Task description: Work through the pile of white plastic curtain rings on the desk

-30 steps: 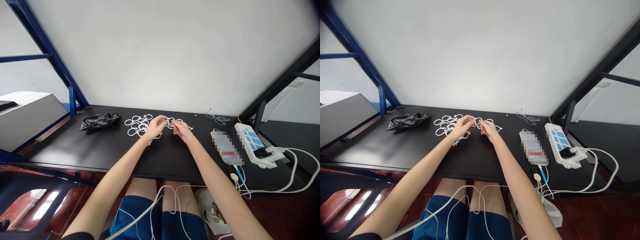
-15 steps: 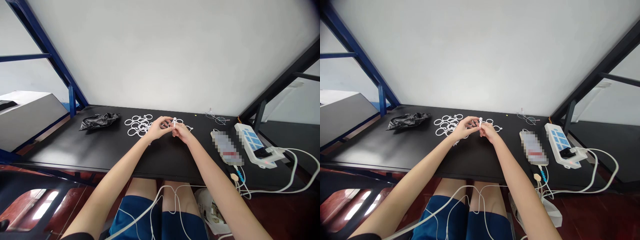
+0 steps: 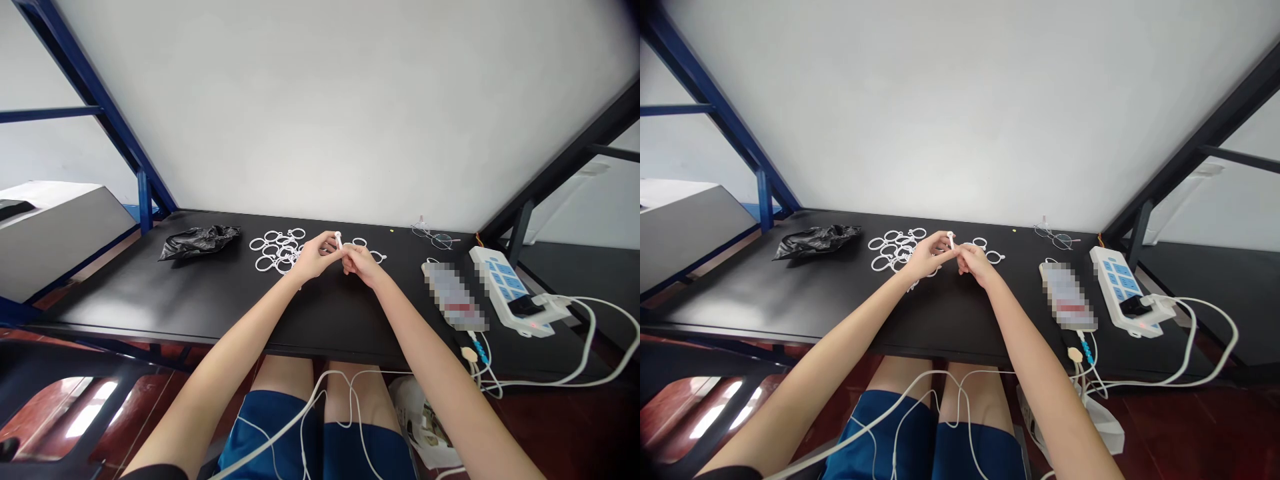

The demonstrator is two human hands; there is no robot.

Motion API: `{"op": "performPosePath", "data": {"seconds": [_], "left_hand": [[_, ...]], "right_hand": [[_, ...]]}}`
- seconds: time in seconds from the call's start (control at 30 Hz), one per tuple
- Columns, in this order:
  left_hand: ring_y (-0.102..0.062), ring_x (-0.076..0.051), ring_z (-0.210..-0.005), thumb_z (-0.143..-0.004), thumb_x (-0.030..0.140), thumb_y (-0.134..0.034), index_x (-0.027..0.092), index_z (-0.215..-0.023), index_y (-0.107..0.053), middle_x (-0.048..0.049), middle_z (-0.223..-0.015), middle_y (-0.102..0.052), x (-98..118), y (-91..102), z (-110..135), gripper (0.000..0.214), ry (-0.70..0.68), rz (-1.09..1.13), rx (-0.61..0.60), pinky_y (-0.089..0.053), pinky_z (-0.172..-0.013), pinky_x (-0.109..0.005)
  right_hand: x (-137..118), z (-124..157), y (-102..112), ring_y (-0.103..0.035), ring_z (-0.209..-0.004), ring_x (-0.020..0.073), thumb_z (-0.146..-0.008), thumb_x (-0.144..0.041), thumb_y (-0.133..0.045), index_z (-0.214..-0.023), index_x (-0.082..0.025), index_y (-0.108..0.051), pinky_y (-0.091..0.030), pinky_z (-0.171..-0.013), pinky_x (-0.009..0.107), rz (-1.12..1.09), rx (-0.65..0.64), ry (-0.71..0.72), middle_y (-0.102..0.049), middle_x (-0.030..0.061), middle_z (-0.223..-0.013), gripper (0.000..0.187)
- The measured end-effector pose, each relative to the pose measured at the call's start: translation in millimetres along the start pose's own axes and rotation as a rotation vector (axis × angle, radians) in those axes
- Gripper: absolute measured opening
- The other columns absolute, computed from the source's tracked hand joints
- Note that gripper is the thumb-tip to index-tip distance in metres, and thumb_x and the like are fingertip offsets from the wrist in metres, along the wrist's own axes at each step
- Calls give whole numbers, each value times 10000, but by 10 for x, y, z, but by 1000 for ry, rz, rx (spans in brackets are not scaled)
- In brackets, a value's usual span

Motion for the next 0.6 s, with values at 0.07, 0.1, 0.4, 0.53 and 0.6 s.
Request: {"op": "performPosePath", "data": {"seconds": [0.07, 0.1, 0.4, 0.53, 0.6], "left_hand": [[-594, -116, -755, -757, 456, -685, 178, -1126, -597, -43, -926, -632, -19, 4, -5, 470, 37, -15, 13, -469, -679, -229], [-572, -107, -715, -761, 480, -673, 181, -1117, -609, -28, -883, -621, -25, 5, -4, 469, 49, -32, 14, -458, -654, -224], [-471, -102, -599, -791, 574, -591, 184, -948, -706, 15, -678, -573, 2, -6, 35, 435, 53, -176, -100, -385, -579, -235], [-495, -109, -614, -777, 566, -611, 172, -946, -707, -4, -703, -608, 39, -35, 42, 440, 37, -136, -170, -400, -597, -240], [-551, -132, -691, -813, 564, -566, 171, -945, -709, -35, -792, -664, 75, -54, 49, 439, 17, -91, -220, -433, -662, -254]], "right_hand": [[-16, -12, 32, -298, -345, 50, -731, -440, -711, -571, -200, -503, -393, -398, 218, -26, 75, 26, -381, -82, -399, 355], [-27, -18, 49, -303, -345, 51, -725, -471, -718, -581, -200, -510, -393, -396, 219, -41, 110, 38, -380, -82, -399, 370], [-78, 4, 32, -363, -341, 60, -707, -619, -697, -573, -209, -451, -419, -391, 225, 16, 140, 122, -407, -70, -422, 497], [-78, 26, -6, -347, -334, 62, -711, -638, -678, -518, -209, -438, -408, -383, 225, 108, 154, 179, -360, -73, -379, 528], [-81, 25, -3, -328, -330, 61, -719, -656, -654, -477, -212, -413, -406, -386, 231, 119, 172, 198, -334, -71, -361, 561]]}}
Point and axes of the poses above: each hand's wrist, its own z-axis away from the middle knuckle, its own y-axis out of the back of the hand, x = y × z, the point moved 3 cm from there along -z, towards the middle knuckle
